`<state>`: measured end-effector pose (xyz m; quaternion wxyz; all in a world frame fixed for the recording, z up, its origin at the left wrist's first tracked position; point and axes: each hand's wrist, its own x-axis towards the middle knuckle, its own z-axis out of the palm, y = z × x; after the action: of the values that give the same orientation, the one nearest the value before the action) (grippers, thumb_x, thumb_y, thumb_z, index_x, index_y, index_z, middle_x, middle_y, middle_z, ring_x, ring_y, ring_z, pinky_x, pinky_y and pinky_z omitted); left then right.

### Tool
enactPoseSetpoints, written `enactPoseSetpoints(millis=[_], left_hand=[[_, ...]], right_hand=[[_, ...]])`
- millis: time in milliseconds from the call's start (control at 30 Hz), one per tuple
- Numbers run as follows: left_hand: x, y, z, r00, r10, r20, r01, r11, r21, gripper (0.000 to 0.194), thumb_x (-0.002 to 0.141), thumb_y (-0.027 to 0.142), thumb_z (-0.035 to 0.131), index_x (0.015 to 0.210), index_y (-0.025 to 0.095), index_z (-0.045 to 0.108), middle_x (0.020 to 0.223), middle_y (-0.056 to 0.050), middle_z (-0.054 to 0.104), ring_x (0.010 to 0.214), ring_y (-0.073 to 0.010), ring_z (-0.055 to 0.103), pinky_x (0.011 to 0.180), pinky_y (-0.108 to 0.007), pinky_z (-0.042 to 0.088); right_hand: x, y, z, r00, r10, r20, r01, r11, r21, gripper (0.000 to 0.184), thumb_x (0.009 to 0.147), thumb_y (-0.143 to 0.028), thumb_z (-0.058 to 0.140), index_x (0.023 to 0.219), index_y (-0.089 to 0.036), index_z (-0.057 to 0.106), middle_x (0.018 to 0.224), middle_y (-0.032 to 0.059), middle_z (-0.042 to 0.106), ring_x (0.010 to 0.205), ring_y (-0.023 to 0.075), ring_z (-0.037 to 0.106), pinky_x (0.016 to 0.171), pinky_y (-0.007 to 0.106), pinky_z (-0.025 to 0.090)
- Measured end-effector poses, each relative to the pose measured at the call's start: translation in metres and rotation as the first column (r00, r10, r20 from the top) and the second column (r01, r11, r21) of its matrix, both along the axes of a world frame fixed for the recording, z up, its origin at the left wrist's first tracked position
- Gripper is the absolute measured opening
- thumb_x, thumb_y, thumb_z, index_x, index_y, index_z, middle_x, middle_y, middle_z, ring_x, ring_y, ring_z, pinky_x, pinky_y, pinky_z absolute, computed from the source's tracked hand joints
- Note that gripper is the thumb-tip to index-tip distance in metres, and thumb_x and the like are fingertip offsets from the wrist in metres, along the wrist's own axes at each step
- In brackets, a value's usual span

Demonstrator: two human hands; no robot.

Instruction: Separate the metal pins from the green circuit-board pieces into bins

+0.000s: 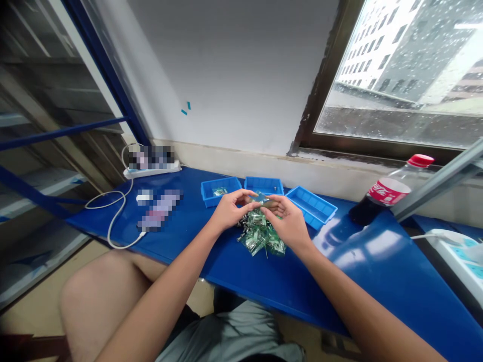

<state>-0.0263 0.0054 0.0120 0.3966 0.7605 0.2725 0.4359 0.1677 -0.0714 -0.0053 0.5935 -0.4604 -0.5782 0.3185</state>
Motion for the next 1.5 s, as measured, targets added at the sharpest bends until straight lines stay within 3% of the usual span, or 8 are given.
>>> enactPoseSetpoints(millis=[200,433,700,867,1067,1167,1300,1500], left_hand=[[0.000,-0.003,-0.001,0.998,-0.012,-0.062,0.014,1.000,0.024,0.039,0.096,0.043,0.074,0.125,0.018,0.070,0.083,-0.002,0.075,0.073,-0.0170,0.069,0.071,-0.029,0.056],[-0.004,-0.006,0.003,0.991,-0.002,-0.132,0.054,0.918,0.394,0.050,0.095,0.036,0.076,0.142,0.026,0.065,0.148,-0.011,0.063,0.134,-0.0279,0.062,0.111,-0.047,0.055],[-0.001,-0.002,-0.002,0.995,0.026,-0.095,0.014,0.916,0.401,0.021,0.097,0.022,0.070,0.115,0.024,0.080,0.119,-0.007,0.077,0.113,-0.0225,0.073,0.103,-0.041,0.059],[-0.001,-0.004,0.003,0.998,0.062,-0.020,-0.054,0.951,0.304,0.020,0.099,0.035,0.070,0.102,0.020,0.083,0.097,-0.008,0.078,0.085,-0.0187,0.071,0.081,-0.032,0.059],[0.001,-0.003,-0.001,1.000,0.015,0.000,-0.015,0.998,0.056,0.055,0.094,0.046,0.076,0.143,0.024,0.066,0.085,-0.001,0.075,0.067,-0.0129,0.064,0.064,-0.026,0.054],[0.001,-0.004,-0.001,1.000,0.015,-0.003,-0.014,0.997,0.080,0.060,0.094,0.044,0.076,0.149,0.025,0.060,0.096,-0.004,0.078,0.076,-0.0152,0.069,0.070,-0.028,0.057],[0.000,-0.005,0.002,0.997,0.071,-0.025,-0.060,0.951,0.302,0.041,0.095,0.039,0.076,0.134,0.026,0.071,0.133,-0.010,0.071,0.109,-0.0227,0.071,0.092,-0.038,0.061],[-0.003,-0.004,0.001,0.995,-0.003,-0.100,0.043,0.915,0.401,0.048,0.087,0.040,0.084,0.132,0.027,0.074,0.139,-0.010,0.068,0.127,-0.0282,0.065,0.112,-0.048,0.055]], right_hand=[[0.000,0.002,0.001,0.997,0.021,-0.074,-0.025,0.998,-0.049,0.049,0.081,-0.047,0.090,0.117,-0.022,0.066,0.100,0.0086,0.078,0.096,0.0258,0.077,0.084,0.041,0.067],[0.004,0.003,0.008,0.995,-0.009,-0.098,0.000,0.996,-0.092,0.057,0.086,-0.048,0.085,0.132,-0.025,0.060,0.082,0.0002,0.073,0.063,0.0180,0.069,0.065,0.036,0.062],[0.005,0.004,0.006,0.995,0.015,-0.100,-0.026,0.994,-0.110,0.037,0.093,-0.059,0.073,0.107,-0.025,0.075,0.096,0.0069,0.077,0.083,0.0250,0.073,0.069,0.039,0.063],[0.006,0.003,0.006,0.983,-0.111,0.148,0.112,0.994,0.007,0.035,0.090,-0.055,0.079,0.108,-0.026,0.078,0.094,0.0061,0.073,0.079,0.0224,0.068,0.065,0.036,0.059],[0.004,0.002,0.005,0.999,-0.039,0.021,0.040,0.997,-0.069,0.041,0.082,-0.056,0.085,0.104,-0.023,0.073,0.095,0.0069,0.076,0.072,0.0216,0.071,0.064,0.038,0.062],[0.001,0.002,0.008,0.997,-0.009,-0.073,0.001,0.994,-0.107,0.045,0.080,-0.057,0.088,0.101,-0.022,0.068,0.086,0.0042,0.076,0.061,0.0189,0.069,0.061,0.037,0.061],[0.002,0.002,0.011,0.994,-0.062,-0.092,0.055,0.996,-0.077,0.053,0.082,-0.056,0.087,0.116,-0.024,0.064,0.085,0.0019,0.074,0.060,0.0179,0.068,0.058,0.033,0.058],[0.005,-0.001,0.013,0.999,-0.024,-0.041,0.021,0.997,-0.070,0.048,0.091,-0.055,0.078,0.127,-0.026,0.067,0.103,0.0059,0.077,0.077,0.0217,0.073,0.077,0.040,0.063]])
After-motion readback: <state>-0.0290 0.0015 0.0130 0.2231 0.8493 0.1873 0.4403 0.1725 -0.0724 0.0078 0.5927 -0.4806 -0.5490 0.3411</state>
